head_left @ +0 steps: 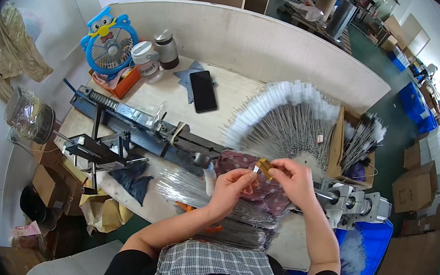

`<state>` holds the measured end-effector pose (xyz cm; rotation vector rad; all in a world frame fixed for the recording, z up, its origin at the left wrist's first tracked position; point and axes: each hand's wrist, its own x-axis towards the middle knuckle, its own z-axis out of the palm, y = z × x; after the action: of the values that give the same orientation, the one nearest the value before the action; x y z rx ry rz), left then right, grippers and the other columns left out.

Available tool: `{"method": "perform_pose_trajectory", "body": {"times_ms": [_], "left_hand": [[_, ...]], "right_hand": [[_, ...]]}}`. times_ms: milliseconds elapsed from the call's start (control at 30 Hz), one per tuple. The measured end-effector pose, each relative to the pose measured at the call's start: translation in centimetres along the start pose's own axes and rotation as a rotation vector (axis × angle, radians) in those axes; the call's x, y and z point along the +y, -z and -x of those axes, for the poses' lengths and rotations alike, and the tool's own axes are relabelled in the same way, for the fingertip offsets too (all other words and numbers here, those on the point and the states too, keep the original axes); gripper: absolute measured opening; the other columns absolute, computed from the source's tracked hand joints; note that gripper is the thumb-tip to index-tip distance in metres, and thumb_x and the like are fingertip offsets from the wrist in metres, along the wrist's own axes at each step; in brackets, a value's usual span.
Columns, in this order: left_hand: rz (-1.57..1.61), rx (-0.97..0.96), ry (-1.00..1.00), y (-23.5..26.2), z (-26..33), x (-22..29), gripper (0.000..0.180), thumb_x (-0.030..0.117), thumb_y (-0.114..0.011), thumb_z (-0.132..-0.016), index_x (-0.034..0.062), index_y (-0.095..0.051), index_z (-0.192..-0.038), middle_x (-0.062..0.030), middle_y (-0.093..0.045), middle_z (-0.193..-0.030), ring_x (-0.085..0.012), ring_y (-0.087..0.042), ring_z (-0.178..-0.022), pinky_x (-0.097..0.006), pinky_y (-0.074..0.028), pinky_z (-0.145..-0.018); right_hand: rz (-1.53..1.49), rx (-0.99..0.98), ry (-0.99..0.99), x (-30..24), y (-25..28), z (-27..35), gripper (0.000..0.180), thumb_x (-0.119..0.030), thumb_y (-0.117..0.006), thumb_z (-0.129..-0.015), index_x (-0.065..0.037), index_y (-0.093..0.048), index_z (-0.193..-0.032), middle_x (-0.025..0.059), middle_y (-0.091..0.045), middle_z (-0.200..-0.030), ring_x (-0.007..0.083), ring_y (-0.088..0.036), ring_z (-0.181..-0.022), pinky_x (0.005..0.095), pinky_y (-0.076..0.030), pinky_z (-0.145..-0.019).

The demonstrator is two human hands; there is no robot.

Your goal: The person assembles small industrial brushes by hand, inserting white bristles into brush components using a jig.

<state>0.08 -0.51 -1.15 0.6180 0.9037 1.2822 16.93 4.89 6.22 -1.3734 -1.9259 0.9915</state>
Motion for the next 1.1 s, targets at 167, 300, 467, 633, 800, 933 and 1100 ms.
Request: {"method": "perform_pose_trajectory", "body": {"times_ms": [167,300,467,633,800,933,1100], "left_hand": [[-0.033,-0.011,-0.045,-0.9,-0.5,-0.7,0.018,0.016,-0.060,-0.091,0.0003,-0.065,-0.097,-0.0052,-0.065,-0.085,-0.0080,-0.055,-0.067,-0.022,-0.044,-0.061],[-0.045,-0.022,-0.045,-1.5,-1.1,-1.1,0.017,0.015,-0.059,-0.091,0.0008,-0.065,-0.098,-0.0048,-0.065,-0.085,-0.0080,-0.055,-0.067,-0.021,-0.043,-0.061],[-0.044,0.084,-0.044,-1.4,-0.4,0.0,0.016,0.015,-0.059,-0.091,0.0017,-0.064,-0.099,-0.0053,-0.064,-0.087,-0.0080,-0.054,-0.066,-0.021,-0.043,-0.061],[0.076,0.259,-0.057,0.5,0.6,1.9,0.013,0.015,-0.058,-0.092,0.0041,-0.062,-0.098,-0.0048,-0.063,-0.086,-0.0087,-0.053,-0.066,-0.022,-0.045,-0.062],[0.169,0.240,-0.011,0.1,0.4,2.1,0.017,0.019,-0.059,-0.092,0.0043,-0.061,-0.099,-0.0038,-0.064,-0.082,-0.0075,-0.054,-0.062,-0.020,-0.044,-0.059],[0.153,0.193,-0.022,0.7,0.3,2.4,0.020,0.022,-0.056,-0.094,0.0022,-0.060,-0.095,-0.0038,-0.062,-0.074,-0.0076,-0.053,-0.061,-0.020,-0.043,-0.058],[-0.021,0.119,-0.023,1.3,0.4,2.6,0.033,0.033,-0.047,-0.098,0.0027,-0.060,-0.095,-0.0053,-0.063,-0.076,-0.0108,-0.058,-0.067,-0.022,-0.046,-0.064]], "right_hand": [[-0.053,0.002,-0.020,1.5,1.3,0.7,0.020,-0.013,-0.068,-0.082,-0.001,-0.066,-0.098,0.0091,-0.067,-0.082,0.0141,-0.062,-0.068,0.0268,-0.047,-0.062],[-0.218,-0.017,0.019,2.6,1.7,1.1,0.020,-0.011,-0.069,-0.079,-0.003,-0.067,-0.097,0.0095,-0.066,-0.080,0.0157,-0.061,-0.067,0.0280,-0.047,-0.061],[0.134,-0.072,0.379,2.1,2.7,1.1,0.018,-0.015,-0.071,-0.074,-0.007,-0.067,-0.089,0.0064,-0.060,-0.075,0.0253,-0.057,-0.073,0.0332,-0.047,-0.066],[0.287,0.207,0.546,-1.3,-0.4,-1.6,0.012,-0.015,-0.070,-0.073,-0.007,-0.065,-0.081,0.0052,-0.059,-0.074,0.0253,-0.057,-0.073,0.0346,-0.047,-0.066],[0.303,0.127,0.453,-1.2,-4.9,-3.9,0.013,-0.016,-0.068,-0.075,-0.004,-0.067,-0.080,0.0073,-0.060,-0.071,0.0262,-0.056,-0.071,0.0351,-0.046,-0.064],[0.229,-0.065,0.265,-2.3,-3.5,-3.8,0.017,-0.023,-0.065,-0.079,-0.007,-0.069,-0.085,0.0077,-0.063,-0.076,0.0259,-0.058,-0.080,0.0364,-0.047,-0.070],[0.063,-0.135,0.059,-2.1,-3.8,-4.3,0.021,-0.025,-0.064,-0.079,-0.008,-0.070,-0.089,0.0109,-0.065,-0.079,0.0285,-0.061,-0.075,0.0357,-0.048,-0.068]]}}
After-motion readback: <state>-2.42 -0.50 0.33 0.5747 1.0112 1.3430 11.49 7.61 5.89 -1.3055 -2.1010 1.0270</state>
